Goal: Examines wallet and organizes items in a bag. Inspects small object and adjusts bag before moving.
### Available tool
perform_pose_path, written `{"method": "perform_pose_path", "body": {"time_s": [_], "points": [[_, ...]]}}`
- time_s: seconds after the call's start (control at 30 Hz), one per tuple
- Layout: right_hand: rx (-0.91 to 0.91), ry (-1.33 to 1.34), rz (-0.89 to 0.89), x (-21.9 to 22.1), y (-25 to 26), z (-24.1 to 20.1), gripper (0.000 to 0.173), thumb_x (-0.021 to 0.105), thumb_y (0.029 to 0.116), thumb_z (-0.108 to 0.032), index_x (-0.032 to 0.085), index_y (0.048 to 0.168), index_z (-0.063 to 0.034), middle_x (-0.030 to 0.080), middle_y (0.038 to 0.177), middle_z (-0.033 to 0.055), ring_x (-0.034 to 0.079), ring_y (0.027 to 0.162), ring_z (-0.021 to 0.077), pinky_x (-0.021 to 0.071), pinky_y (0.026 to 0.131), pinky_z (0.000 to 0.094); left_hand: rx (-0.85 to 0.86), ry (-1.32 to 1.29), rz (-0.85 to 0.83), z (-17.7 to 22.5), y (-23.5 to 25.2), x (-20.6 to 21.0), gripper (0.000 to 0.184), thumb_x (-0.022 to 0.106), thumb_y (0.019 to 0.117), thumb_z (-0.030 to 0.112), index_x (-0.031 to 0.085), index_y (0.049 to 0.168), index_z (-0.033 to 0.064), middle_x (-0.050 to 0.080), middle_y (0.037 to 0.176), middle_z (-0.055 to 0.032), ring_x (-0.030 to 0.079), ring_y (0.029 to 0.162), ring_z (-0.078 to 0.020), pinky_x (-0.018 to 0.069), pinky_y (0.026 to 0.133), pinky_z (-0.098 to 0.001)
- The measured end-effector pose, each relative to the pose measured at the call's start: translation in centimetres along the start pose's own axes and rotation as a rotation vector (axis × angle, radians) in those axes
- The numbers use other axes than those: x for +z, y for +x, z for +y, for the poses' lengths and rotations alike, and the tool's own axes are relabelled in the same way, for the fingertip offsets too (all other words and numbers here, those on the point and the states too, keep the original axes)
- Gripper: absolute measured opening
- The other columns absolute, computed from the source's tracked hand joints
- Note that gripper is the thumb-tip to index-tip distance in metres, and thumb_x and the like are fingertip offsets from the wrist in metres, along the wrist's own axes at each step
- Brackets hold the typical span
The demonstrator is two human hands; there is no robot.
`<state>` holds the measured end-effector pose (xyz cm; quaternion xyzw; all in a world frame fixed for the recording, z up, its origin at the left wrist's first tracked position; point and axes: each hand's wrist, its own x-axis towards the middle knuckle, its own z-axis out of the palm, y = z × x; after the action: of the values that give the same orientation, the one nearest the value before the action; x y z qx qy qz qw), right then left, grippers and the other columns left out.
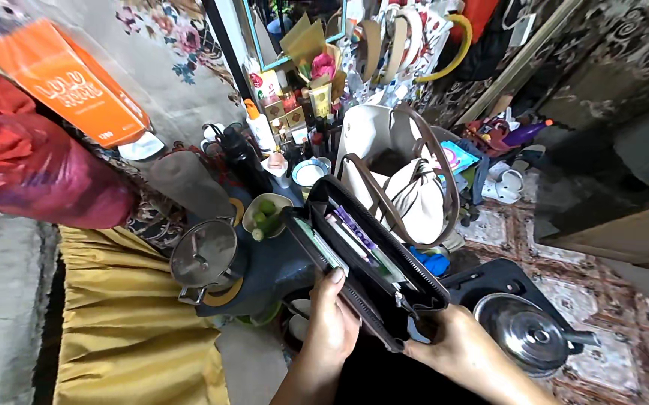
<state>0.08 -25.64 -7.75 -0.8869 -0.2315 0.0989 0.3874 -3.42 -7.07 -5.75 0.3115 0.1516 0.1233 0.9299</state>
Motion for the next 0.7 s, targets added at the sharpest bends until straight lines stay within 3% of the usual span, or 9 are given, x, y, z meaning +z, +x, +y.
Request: {"method": "perform_pose_path", "body": {"time_s": [0.07, 0.17, 0.2, 0.27, 0.3, 0.37, 0.53, 0.6, 0.7], "points": [[-0.006, 0.076, 0.045, 0.6, 0.4, 0.0, 0.054, 0.077, 0.0743, -0.055, 0.068, 0.106, -0.0114, 0.065, 0.074, -0.0096, 0.058, 0.063, -0.0040, 0.0532, 0.059, 0.0215, 0.024, -0.004, -0.066, -0.1, 0.3, -0.4, 0.084, 0.075, 0.0833, 0.055, 0.036, 0.150, 0.0218, 0.067, 0.123, -0.0027, 0.067, 0.112, -0.0144, 0.0570, 0.097, -0.0372], [-0.109, 0.294, 0.093, 0.8, 1.1, -0.3, 0.036, 0.070, 0.0917, -0.039, 0.070, 0.111, -0.0094, 0.070, 0.081, -0.0101, 0.061, 0.067, -0.0074, 0.0545, 0.060, 0.0147, 0.000, -0.050, -0.078, 0.1, 0.9, -1.0, 0.101, 0.071, 0.0789, 0.068, 0.027, 0.157, 0.0207, 0.062, 0.130, -0.0051, 0.063, 0.117, -0.0203, 0.0532, 0.098, -0.0446], [-0.131, 0.364, 0.101, 0.5, 1.5, -0.6, 0.028, 0.067, 0.0951, -0.034, 0.071, 0.109, -0.0101, 0.071, 0.083, -0.0105, 0.062, 0.069, -0.0073, 0.0551, 0.062, 0.0138, -0.014, -0.100, -0.083, 0.2, 1.0, -1.3, 0.094, 0.071, 0.0800, 0.063, 0.034, 0.154, 0.0180, 0.062, 0.129, -0.0070, 0.062, 0.118, -0.0227, 0.0514, 0.101, -0.0471], [-0.139, 0.487, 0.090, -0.4, 2.5, -1.4, 0.017, 0.064, 0.0976, -0.029, 0.073, 0.100, -0.0148, 0.071, 0.081, -0.0118, 0.063, 0.068, -0.0055, 0.0543, 0.062, 0.0139, -0.017, -0.158, -0.096, 0.4, 1.4, -1.6, 0.058, 0.071, 0.0854, 0.047, 0.058, 0.132, 0.0144, 0.068, 0.118, -0.0072, 0.066, 0.112, -0.0220, 0.0523, 0.100, -0.0452], [-0.137, 0.535, 0.061, -0.9, 2.9, -1.8, 0.015, 0.064, 0.0984, -0.029, 0.073, 0.097, -0.0173, 0.069, 0.077, -0.0125, 0.060, 0.065, -0.0052, 0.0513, 0.059, 0.0135, -0.018, -0.171, -0.122, 0.6, 1.5, -1.8, 0.043, 0.069, 0.0897, 0.041, 0.064, 0.123, 0.0141, 0.070, 0.115, -0.0072, 0.067, 0.109, -0.0212, 0.0533, 0.099, -0.0439], [-0.150, 0.560, -0.023, -1.8, 3.8, -2.7, 0.016, 0.065, 0.0982, -0.032, 0.074, 0.093, -0.0200, 0.067, 0.074, -0.0130, 0.058, 0.062, -0.0052, 0.0489, 0.057, 0.0126, -0.042, -0.199, -0.154, 1.2, 1.8, -1.5, 0.033, 0.063, 0.0978, 0.037, 0.067, 0.121, 0.0148, 0.072, 0.116, -0.0085, 0.070, 0.110, -0.0217, 0.0557, 0.099, -0.0428], [-0.107, 0.515, -0.143, -2.5, 5.1, -3.9, 0.022, 0.071, 0.0931, -0.044, 0.069, 0.093, -0.0227, 0.057, 0.065, -0.0120, 0.050, 0.054, -0.0027, 0.0414, 0.049, 0.0134, -0.070, -0.275, -0.077, 3.1, 2.6, 0.0, 0.038, 0.047, 0.1066, 0.042, 0.063, 0.129, 0.0161, 0.070, 0.122, -0.0113, 0.069, 0.113, -0.0254, 0.0575, 0.097, -0.0451], [-0.080, 0.465, -0.140, -2.1, 5.2, -4.0, 0.015, 0.072, 0.0910, -0.035, 0.070, 0.095, -0.0209, 0.055, 0.063, -0.0125, 0.049, 0.054, -0.0032, 0.0396, 0.049, 0.0133, -0.029, -0.303, -0.066, 3.6, 2.8, 0.5, 0.034, 0.045, 0.1079, 0.038, 0.064, 0.126, 0.0156, 0.070, 0.121, -0.0100, 0.069, 0.113, -0.0241, 0.0575, 0.097, -0.0433], [-0.094, 0.405, -0.085, -0.6, 5.1, -4.1, 0.008, 0.068, 0.0907, -0.022, 0.074, 0.088, -0.0159, 0.056, 0.063, -0.0128, 0.048, 0.054, -0.0060, 0.0386, 0.049, 0.0118, 0.033, -0.242, -0.090, 4.0, 3.0, 0.9, 0.033, 0.042, 0.1094, 0.035, 0.061, 0.128, 0.0143, 0.068, 0.123, -0.0082, 0.067, 0.116, -0.0212, 0.0556, 0.100, -0.0407]]}}
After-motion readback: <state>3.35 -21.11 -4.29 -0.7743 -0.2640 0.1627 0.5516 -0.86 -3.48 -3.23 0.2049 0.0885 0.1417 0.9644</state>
